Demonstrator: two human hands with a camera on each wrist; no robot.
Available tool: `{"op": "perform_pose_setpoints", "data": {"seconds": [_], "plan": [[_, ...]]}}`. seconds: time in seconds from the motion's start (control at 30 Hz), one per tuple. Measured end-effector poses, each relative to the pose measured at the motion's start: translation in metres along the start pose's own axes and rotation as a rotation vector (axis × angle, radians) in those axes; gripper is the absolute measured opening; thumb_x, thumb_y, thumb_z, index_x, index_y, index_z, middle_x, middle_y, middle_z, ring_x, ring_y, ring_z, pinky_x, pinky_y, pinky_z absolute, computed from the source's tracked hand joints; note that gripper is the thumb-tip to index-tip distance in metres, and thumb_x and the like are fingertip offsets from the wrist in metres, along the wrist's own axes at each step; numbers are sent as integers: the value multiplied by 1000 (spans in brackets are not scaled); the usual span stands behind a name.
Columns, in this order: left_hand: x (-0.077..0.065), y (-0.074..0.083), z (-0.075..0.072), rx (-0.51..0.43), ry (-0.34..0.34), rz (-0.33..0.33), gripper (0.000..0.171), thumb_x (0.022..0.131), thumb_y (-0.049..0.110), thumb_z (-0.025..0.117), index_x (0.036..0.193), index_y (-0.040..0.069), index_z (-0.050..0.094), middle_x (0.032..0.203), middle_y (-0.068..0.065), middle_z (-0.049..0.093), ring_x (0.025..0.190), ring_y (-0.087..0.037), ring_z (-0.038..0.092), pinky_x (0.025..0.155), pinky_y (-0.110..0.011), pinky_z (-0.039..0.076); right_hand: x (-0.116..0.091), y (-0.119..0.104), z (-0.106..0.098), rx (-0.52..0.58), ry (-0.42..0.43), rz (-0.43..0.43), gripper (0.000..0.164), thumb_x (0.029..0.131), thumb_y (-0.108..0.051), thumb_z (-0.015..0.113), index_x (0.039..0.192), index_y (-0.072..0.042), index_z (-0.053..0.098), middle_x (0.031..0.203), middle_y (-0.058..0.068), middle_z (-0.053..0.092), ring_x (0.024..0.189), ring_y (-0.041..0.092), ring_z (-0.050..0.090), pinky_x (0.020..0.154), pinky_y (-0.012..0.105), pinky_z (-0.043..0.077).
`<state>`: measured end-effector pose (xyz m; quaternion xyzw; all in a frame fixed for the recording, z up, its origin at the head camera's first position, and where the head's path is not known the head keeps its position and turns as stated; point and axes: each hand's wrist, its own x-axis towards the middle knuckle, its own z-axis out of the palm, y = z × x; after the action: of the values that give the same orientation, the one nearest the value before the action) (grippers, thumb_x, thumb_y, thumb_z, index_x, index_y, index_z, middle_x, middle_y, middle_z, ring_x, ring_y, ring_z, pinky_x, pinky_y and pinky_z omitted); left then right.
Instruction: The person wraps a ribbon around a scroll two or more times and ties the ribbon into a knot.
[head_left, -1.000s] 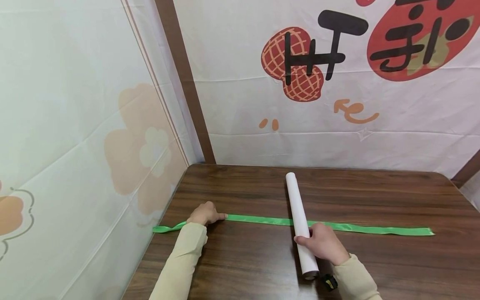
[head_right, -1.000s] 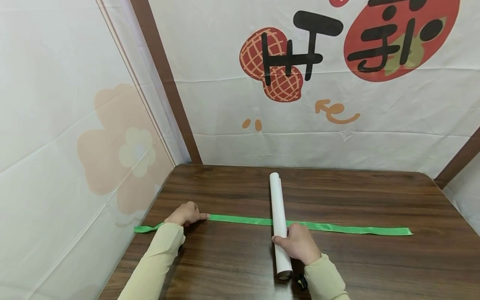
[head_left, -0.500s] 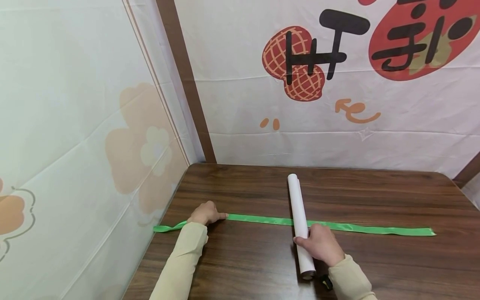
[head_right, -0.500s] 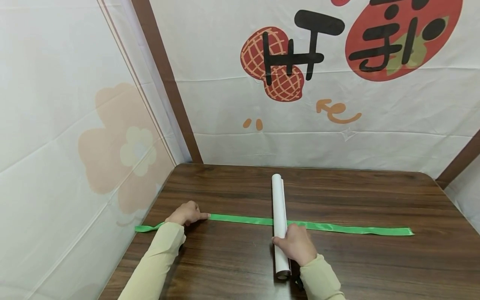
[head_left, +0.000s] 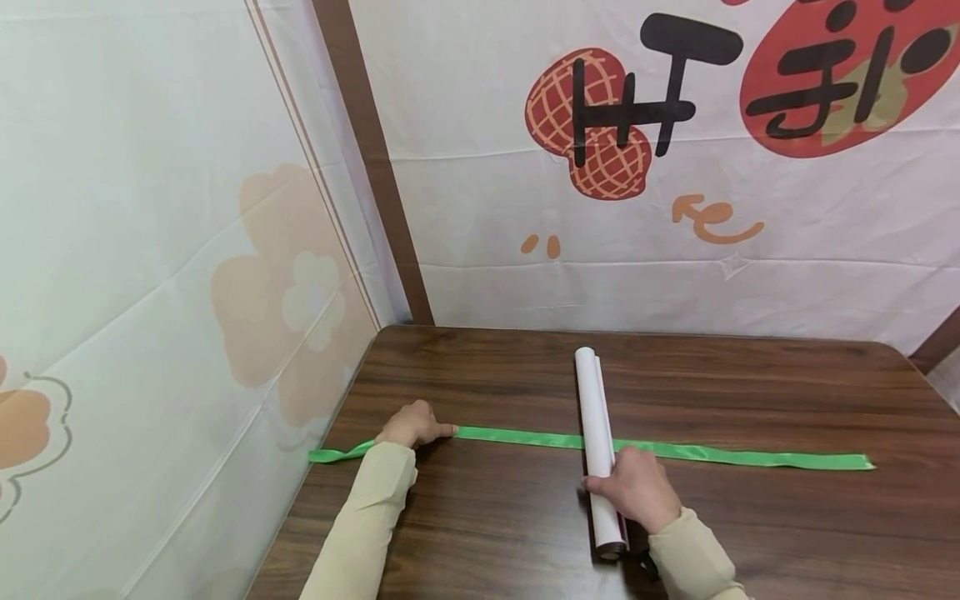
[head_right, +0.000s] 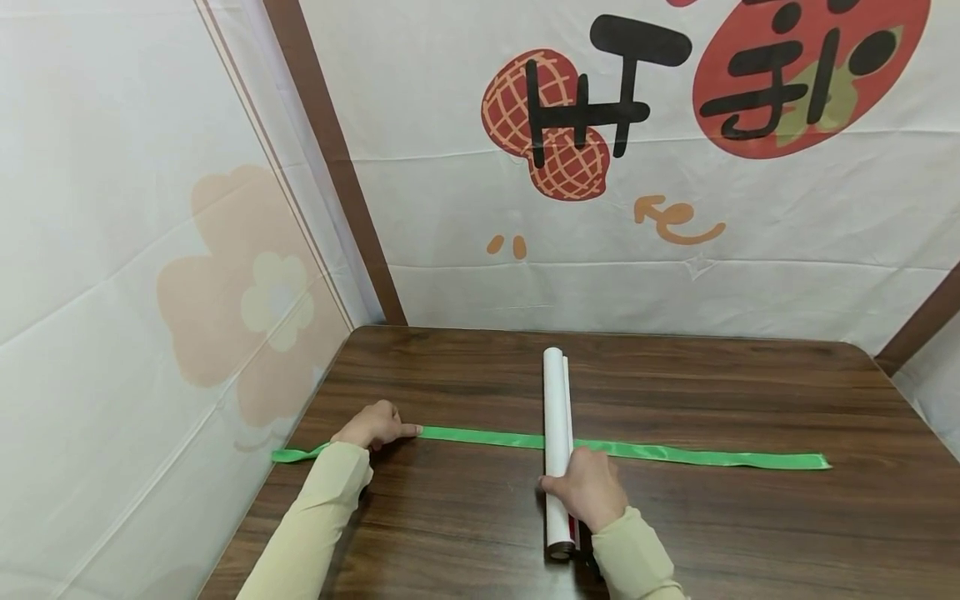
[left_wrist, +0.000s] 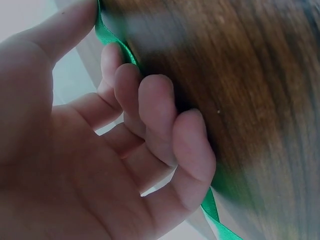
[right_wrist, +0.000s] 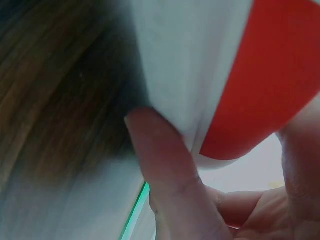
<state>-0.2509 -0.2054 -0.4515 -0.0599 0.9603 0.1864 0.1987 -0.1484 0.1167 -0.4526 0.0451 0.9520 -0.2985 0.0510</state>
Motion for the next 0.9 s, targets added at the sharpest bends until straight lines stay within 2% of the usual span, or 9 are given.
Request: {"op": "perform_pose_setpoints", "data": {"seconds": [0.5,0.7,0.9], "plan": [[5,0,2,-24,-3,-21,42,85,47,70,78,7,60,71,-5,53,61,-18,48,54,-29,38,3,0,9,-6,-17,16,39,66,-36,83,63,-6,58,55,4,55,47,16,51,42,29,40],[7,-1,2,-17,-3,-18,41,85,47,70,78,7,60,71,-4,53,62,-18,48,55,-29,39,5,-1,10,-15,-11,14,40,65,-37,83,62,-6,58,56,4,54,47,16,51,42,29,39],[7,-1,3,-23,-4,-17,42,85,46,70,72,9,56,67,-3,50,59,-17,46,52,-29,37,4,-2,10,-24,-12,6,41,65,-38,83,63,-6,58,56,4,54,47,17,51,42,29,39]]}}
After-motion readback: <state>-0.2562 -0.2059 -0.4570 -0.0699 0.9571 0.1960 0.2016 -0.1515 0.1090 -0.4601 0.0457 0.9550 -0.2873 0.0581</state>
